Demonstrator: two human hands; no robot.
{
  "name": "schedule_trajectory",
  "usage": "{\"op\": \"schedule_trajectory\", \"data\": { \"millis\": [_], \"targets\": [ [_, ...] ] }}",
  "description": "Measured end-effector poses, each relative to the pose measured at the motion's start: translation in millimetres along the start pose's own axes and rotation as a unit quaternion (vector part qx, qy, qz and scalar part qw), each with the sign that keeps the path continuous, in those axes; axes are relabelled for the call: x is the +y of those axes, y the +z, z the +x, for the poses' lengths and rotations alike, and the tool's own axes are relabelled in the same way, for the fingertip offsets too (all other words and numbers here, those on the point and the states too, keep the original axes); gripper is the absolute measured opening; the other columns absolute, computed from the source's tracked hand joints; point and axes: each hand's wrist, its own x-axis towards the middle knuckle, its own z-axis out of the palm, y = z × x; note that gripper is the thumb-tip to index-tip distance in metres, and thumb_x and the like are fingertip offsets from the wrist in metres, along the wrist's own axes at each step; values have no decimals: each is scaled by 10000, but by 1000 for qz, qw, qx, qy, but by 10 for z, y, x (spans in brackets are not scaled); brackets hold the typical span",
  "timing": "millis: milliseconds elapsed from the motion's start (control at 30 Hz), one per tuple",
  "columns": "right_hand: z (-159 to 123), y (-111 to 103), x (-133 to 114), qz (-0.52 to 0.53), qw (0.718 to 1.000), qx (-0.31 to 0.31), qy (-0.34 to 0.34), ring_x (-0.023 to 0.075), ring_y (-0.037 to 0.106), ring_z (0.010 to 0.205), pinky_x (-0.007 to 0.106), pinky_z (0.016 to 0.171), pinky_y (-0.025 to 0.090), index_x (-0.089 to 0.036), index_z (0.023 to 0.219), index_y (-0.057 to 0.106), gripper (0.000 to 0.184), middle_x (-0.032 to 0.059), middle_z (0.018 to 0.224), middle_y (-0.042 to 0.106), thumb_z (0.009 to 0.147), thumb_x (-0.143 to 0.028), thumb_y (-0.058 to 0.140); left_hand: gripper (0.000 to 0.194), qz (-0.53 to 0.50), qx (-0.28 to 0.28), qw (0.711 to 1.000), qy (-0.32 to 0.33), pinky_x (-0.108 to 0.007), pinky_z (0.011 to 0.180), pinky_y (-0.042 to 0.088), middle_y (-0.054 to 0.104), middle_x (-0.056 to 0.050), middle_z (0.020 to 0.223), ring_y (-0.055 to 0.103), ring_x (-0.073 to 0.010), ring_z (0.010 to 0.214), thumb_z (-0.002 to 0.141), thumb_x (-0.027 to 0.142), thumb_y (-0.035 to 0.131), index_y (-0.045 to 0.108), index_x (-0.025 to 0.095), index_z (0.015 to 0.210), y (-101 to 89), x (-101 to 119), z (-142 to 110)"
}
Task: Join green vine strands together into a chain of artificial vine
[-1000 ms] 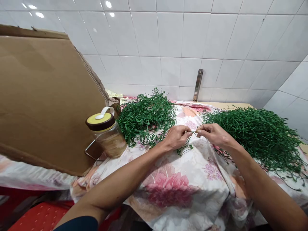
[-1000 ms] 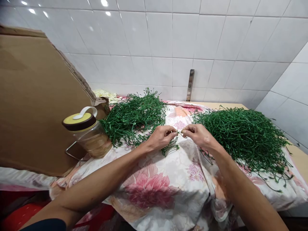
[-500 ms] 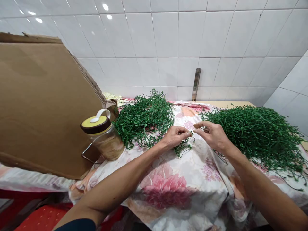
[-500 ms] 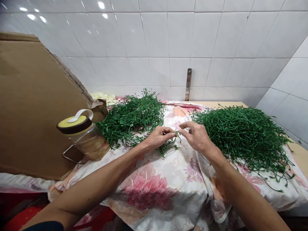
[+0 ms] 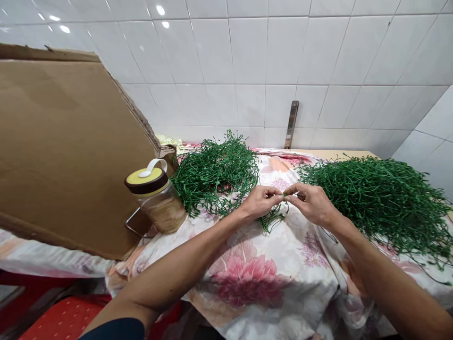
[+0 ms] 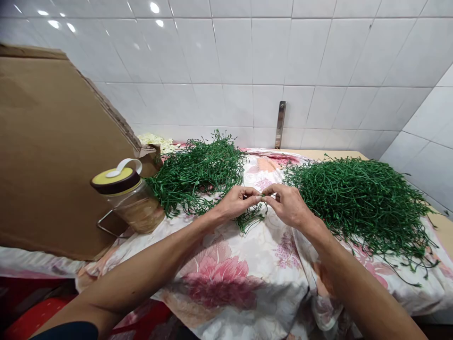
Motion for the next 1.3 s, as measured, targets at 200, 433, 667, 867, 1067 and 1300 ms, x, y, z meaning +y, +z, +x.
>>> {"op": "schedule_trajectory", "data": {
  "millis": [200, 433, 667, 867, 1067, 1300],
  "targets": [
    [2, 12, 14, -29, 999, 3, -33, 164, 623, 697, 289, 700, 454, -199, 973, 723, 159, 57, 917, 750, 911, -255, 589, 355, 6, -8, 1000, 0, -247, 614, 299, 524, 15, 638, 405, -109, 630, 813, 448, 632, 729, 108, 779, 13, 11, -7],
    [-27, 52, 20, -26, 998, -4, -64, 159, 604, 667, 288, 674, 452, -195, 1020, 679, 182, 63, 892, 726, 914, -208, 530, 338, 6, -14, 1000, -9, -243, 585, 276, 468, 29, 598, 379, -101, 603, 801, 438, 618, 666, 118, 705, 16, 32, -1],
    [-21, 52, -19, -13, 999, -2, -31, 129, 524, 565, 271, 616, 405, -201, 914, 630, 97, 7, 740, 667, 912, -222, 535, 341, 19, -9, 1000, 0, -241, 588, 297, 510, 22, 622, 409, -107, 618, 805, 446, 622, 692, 120, 735, -9, 27, 6],
    [-6, 128, 21, -70, 991, 25, -111, 177, 600, 761, 289, 727, 434, -192, 960, 616, 169, 66, 900, 677, 876, -106, 499, 365, 28, -23, 999, 7, -242, 555, 249, 424, 38, 577, 350, -95, 589, 821, 448, 606, 646, 123, 660, -18, 33, 6],
    [-10, 77, 16, -70, 990, 17, -119, 192, 623, 813, 299, 751, 454, -199, 982, 636, 154, 72, 908, 678, 967, -166, 487, 407, 12, -39, 999, 1, -239, 589, 314, 545, 4, 640, 424, -112, 634, 819, 491, 607, 729, 105, 778, -50, 35, 10],
    [-30, -40, -6, -52, 990, -5, -133, 176, 611, 786, 289, 722, 453, -195, 978, 663, 154, 69, 906, 678, 981, -207, 509, 431, -26, -71, 997, -6, -242, 576, 289, 526, 13, 624, 391, -102, 605, 799, 534, 653, 745, 113, 807, -97, -16, 24]
  ]
}}
